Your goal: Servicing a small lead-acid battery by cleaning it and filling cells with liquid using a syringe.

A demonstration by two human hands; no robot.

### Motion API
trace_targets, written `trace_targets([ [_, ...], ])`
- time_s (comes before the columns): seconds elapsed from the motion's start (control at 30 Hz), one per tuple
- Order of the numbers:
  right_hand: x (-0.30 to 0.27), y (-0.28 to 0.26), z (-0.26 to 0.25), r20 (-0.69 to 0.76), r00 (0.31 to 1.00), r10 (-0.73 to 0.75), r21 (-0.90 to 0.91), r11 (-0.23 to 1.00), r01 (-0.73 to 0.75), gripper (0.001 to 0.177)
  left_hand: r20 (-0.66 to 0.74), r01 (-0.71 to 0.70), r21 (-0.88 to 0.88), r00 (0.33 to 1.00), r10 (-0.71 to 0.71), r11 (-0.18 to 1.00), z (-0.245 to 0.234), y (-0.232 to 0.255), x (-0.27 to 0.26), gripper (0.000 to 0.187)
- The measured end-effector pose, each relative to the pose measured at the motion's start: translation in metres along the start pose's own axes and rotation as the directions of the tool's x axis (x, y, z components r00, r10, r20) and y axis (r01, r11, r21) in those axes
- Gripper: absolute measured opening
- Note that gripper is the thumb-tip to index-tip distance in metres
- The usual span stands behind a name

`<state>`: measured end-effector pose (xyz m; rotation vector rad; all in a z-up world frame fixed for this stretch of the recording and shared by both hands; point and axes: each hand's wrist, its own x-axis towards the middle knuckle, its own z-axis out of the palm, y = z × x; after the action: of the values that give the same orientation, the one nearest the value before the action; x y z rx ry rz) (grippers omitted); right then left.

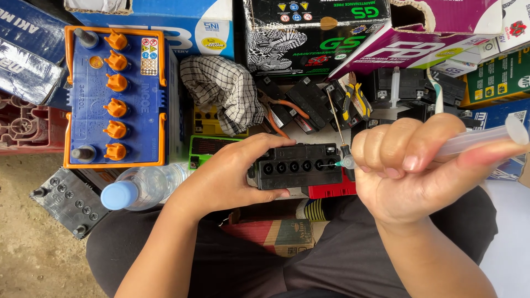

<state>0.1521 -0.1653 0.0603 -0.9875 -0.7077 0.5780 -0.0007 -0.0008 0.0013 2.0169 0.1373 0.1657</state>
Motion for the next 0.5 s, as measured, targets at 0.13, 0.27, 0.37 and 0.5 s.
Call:
trace_targets([
  [0.13, 0.0010, -0.0016, 0.0032, -0.015, 1.000, -0.003, -0.032, 0.999, 0.003, 0.054, 0.004, 0.001, -0.001, 1.000, -0.001, 1.000, 0.0002, -0.0006, 0.0000, 0.073],
  [0.27, 0.0027, -0.0024, 0.0051, -0.024, 1.000, 0.002, -0.031, 1.000, -0.003, 0.056, 0.003, -0.002, -0.006, 1.000, 0.002, 1.000, 0.0001, -0.0002, 0.0002, 0.072],
  [0.37, 0.0034, -0.0020, 0.0045, -0.011, 1.000, 0.001, -0.006, 1.000, -0.001, 0.055, 0.005, -0.002, -0.008, 1.000, 0.002, 1.000, -0.0002, 0.0005, 0.0007, 0.073],
  [0.5, 0.0040, -0.0014, 0.0036, -0.015, 1.000, 0.003, 0.011, 1.000, -0.003, 0.054, 0.004, -0.004, 0.000, 1.000, 0.004, 1.000, 0.0001, 0.0007, 0.0012, 0.072],
])
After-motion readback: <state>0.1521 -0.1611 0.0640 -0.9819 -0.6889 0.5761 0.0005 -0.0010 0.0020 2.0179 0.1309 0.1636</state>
